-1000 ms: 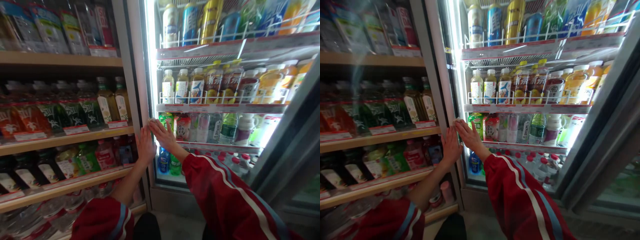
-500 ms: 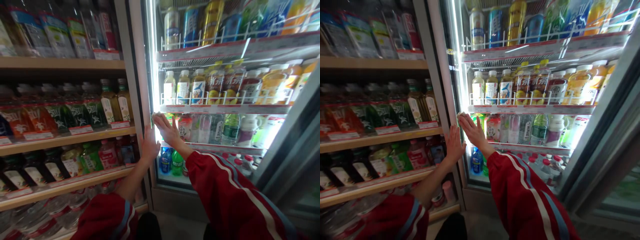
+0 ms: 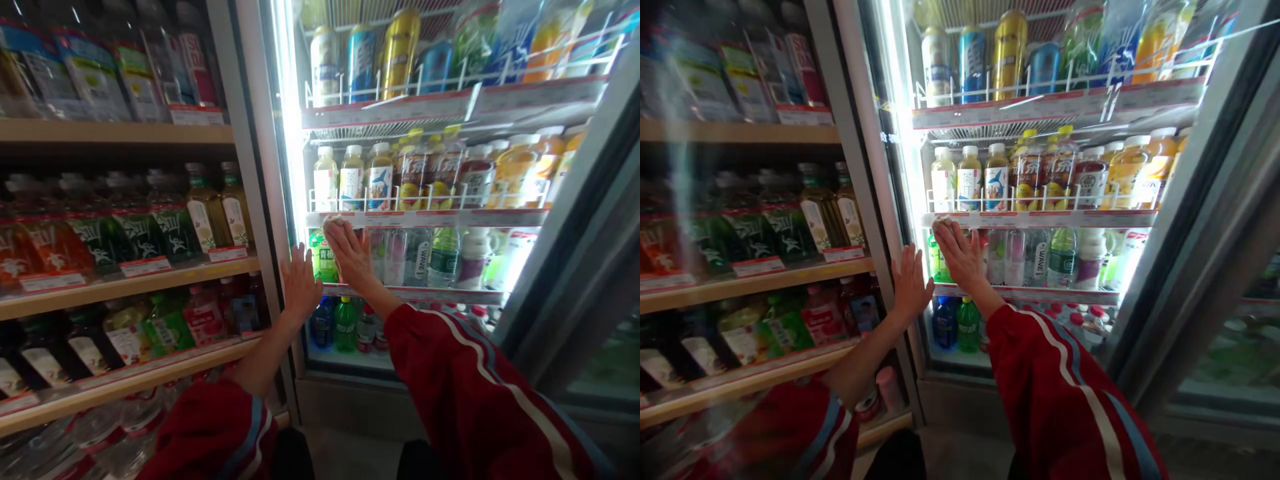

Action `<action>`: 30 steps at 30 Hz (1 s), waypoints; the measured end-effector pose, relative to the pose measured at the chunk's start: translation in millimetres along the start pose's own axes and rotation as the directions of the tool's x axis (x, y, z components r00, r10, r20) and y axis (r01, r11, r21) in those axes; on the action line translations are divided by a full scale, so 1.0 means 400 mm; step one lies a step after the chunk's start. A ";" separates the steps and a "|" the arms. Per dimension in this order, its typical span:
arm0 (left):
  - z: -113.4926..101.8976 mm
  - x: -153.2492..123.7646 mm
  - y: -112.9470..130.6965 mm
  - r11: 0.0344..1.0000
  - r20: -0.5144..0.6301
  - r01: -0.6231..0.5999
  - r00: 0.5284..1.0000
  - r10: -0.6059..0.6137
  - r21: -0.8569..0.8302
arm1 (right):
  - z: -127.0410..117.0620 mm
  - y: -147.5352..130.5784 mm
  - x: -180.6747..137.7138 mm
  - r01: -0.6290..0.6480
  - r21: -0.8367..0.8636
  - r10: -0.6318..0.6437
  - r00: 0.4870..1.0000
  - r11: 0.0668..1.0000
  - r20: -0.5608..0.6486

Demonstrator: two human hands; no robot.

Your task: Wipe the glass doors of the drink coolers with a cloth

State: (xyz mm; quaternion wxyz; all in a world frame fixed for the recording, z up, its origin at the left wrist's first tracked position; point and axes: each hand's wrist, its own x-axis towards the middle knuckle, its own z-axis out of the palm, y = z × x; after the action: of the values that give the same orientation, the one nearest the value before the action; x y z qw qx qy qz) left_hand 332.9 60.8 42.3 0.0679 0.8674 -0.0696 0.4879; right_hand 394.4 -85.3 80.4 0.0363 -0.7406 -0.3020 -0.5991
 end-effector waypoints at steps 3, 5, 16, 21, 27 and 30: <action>0.006 0.011 0.020 1.000 -0.022 -0.029 0.999 0.029 -0.010 | -0.012 0.026 -0.009 -0.036 0.011 0.036 0.999 0.999 0.011; 0.008 0.021 0.035 0.999 -0.028 -0.044 0.999 0.044 -0.012 | -0.020 0.041 -0.016 -0.052 0.005 0.052 0.999 0.999 0.005; 0.014 0.065 0.119 0.994 -0.049 -0.099 0.994 0.097 -0.040 | -0.063 0.129 -0.072 -0.162 -0.005 0.162 0.987 0.987 0.008; 0.020 0.077 0.151 0.990 -0.039 -0.132 0.991 0.130 -0.045 | -0.081 0.186 -0.105 -0.191 -0.049 0.187 0.979 0.980 -0.077; 0.031 0.092 0.203 0.983 -0.056 -0.174 0.984 0.170 -0.067 | -0.111 0.259 -0.141 -0.234 -0.102 0.218 0.965 0.967 -0.146; 0.037 0.100 0.237 0.975 -0.074 -0.203 0.978 0.197 -0.087 | -0.126 0.288 -0.157 -0.243 -0.163 0.209 0.957 0.956 -0.201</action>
State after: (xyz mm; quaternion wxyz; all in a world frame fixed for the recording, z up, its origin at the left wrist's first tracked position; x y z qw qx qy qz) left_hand 348.3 -37.0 73.6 0.0614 0.8355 -0.1772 0.5165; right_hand 401.1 -225.4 73.0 0.0627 -0.7127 -0.1532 -0.6816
